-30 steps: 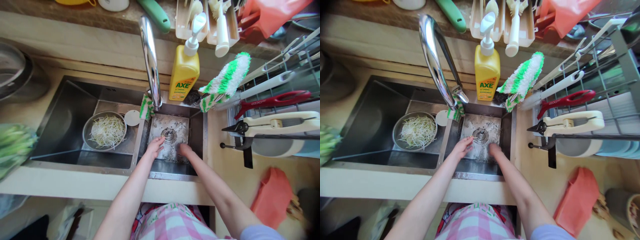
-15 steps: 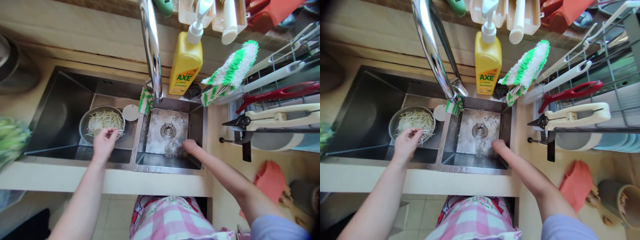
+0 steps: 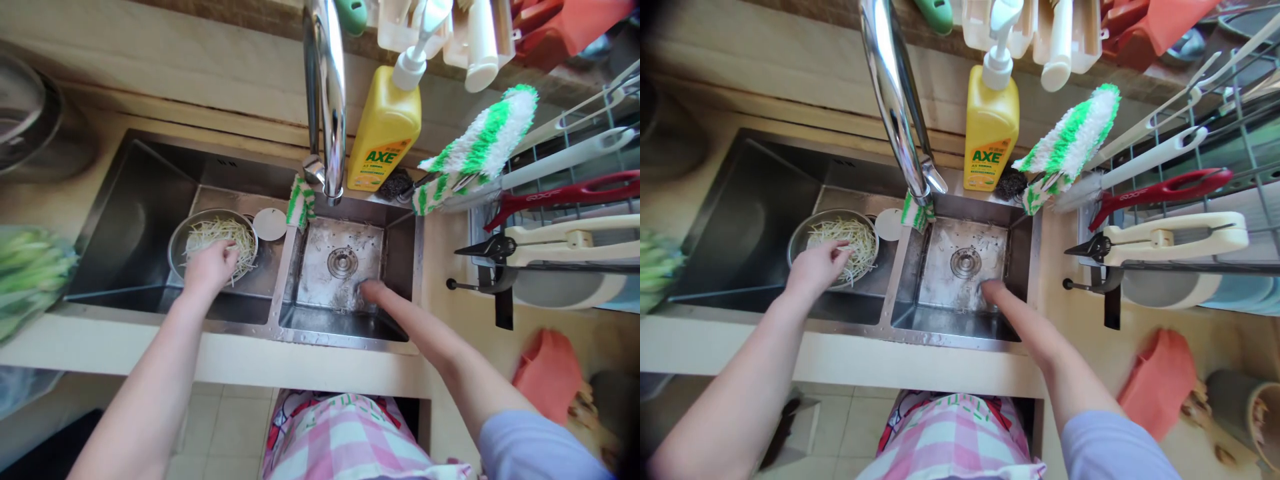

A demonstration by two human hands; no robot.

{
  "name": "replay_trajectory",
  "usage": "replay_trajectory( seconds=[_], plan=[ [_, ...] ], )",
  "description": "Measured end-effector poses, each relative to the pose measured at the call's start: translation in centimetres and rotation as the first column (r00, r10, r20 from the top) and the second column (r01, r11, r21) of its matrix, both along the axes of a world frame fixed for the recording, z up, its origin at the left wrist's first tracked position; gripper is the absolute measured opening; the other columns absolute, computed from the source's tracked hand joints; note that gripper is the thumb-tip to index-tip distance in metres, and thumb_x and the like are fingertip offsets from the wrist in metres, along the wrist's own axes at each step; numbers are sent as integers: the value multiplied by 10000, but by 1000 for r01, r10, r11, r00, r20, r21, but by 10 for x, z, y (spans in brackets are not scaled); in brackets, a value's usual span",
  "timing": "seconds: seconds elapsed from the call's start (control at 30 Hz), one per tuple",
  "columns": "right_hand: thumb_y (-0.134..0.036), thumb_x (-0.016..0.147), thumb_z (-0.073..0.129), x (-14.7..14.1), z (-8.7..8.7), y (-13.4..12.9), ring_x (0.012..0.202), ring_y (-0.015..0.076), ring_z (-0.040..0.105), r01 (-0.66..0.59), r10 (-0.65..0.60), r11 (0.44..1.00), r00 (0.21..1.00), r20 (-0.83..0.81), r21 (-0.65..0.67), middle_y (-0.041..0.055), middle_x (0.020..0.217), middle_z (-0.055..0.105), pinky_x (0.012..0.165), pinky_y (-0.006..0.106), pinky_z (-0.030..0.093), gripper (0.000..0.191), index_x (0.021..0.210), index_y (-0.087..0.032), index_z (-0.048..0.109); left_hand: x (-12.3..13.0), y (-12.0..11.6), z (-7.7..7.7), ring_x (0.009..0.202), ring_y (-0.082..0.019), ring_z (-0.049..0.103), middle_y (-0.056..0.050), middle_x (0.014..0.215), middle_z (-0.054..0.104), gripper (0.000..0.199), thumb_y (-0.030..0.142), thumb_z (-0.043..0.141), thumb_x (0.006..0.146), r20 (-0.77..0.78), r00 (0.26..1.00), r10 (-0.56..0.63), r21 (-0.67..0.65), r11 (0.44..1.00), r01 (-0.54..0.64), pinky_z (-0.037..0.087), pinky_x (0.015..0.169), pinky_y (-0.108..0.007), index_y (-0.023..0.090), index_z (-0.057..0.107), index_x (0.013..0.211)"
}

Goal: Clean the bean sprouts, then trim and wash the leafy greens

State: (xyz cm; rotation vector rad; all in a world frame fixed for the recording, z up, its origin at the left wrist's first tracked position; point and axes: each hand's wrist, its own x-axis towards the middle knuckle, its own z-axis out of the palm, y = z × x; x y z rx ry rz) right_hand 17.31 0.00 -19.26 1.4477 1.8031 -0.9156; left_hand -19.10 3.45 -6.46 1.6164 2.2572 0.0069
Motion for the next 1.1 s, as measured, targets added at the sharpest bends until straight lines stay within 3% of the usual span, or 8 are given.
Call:
replay_trajectory(
  seconds=[0.1, 0.2, 0.33, 0.43, 0.5, 0.63, 0.87, 1.1],
  plan=[
    [-231, 852, 489, -5, 0, 22, 862, 171, 614, 88, -89, 996, 992, -87, -10, 105, 948, 655, 690, 236, 459, 179, 908, -134, 629, 51, -12, 9, 697, -178, 595, -34, 787, 666, 312, 356, 506, 771, 392, 918, -55, 106, 994, 15, 453, 715, -284, 190, 637, 1001],
    [-293, 890, 407, -9, 5, 27, 716, 98, 612, 241, -278, 958, 918, -283, -158, 37, 905, 669, 562, 162, 428, 239, 968, -171, 597, 104, -19, -6, 688, -168, 614, -38, 775, 679, 294, 327, 475, 790, 663, 747, -40, -24, 997, 75, 462, 674, -252, 175, 650, 971],
    [-278, 861, 442, -6, 9, 22, 564, 63, 550, 534, -776, 630, 467, -424, -564, 17, 845, 652, 423, 138, 327, 195, 969, -169, 562, 160, -19, -46, 854, -210, 618, -90, 902, 689, 264, 225, 492, 783, 570, 807, -157, -158, 943, 295, 440, 777, -287, 154, 662, 972],
    [-255, 796, 531, 0, 9, 20, 539, 57, 524, 547, -900, 431, 208, -382, -717, 5, 796, 632, 412, 138, 306, 170, 941, -173, 562, 188, -15, -77, 965, -218, 592, -118, 1024, 663, 313, 233, 487, 799, 523, 838, -158, -241, 915, 323, 419, 828, -291, 140, 628, 1063],
    [-247, 750, 581, 2, 7, 20, 552, 64, 531, 518, -927, 367, 140, -347, -773, -2, 783, 626, 420, 141, 318, 191, 928, -181, 562, 200, -13, -94, 974, -196, 588, -102, 1047, 658, 330, 247, 499, 802, 539, 836, -103, -269, 919, 287, 418, 822, -267, 151, 611, 1097],
    [-282, 741, 593, -3, -4, 20, 564, 71, 541, 578, -917, 392, 186, -353, -715, 1, 812, 631, 440, 153, 350, 168, 874, -183, 570, 210, -6, -122, 881, -163, 610, -42, 927, 692, 209, 219, 522, 784, 540, 840, -52, -297, 922, 248, 424, 763, -234, 194, 678, 920],
    [-314, 832, 449, -18, -39, 19, 683, 136, 603, 814, -809, 550, 464, -361, -186, 28, 793, 646, 623, 239, 459, 229, 927, -196, 621, 210, -5, -153, 810, -194, 622, -79, 807, 686, 120, 199, 559, 745, 421, 897, 133, -373, 927, 38, 419, 692, -256, 165, 667, 787],
    [-241, 805, 425, -22, -39, 20, 769, 152, 600, 819, -690, 573, 495, -528, 18, 40, 827, 655, 703, 258, 466, 245, 935, -183, 626, 197, -11, -150, 822, -172, 619, -66, 827, 683, 123, 152, 544, 750, 518, 823, 234, -270, 957, -102, 430, 721, -251, 159, 652, 808]
  ],
)
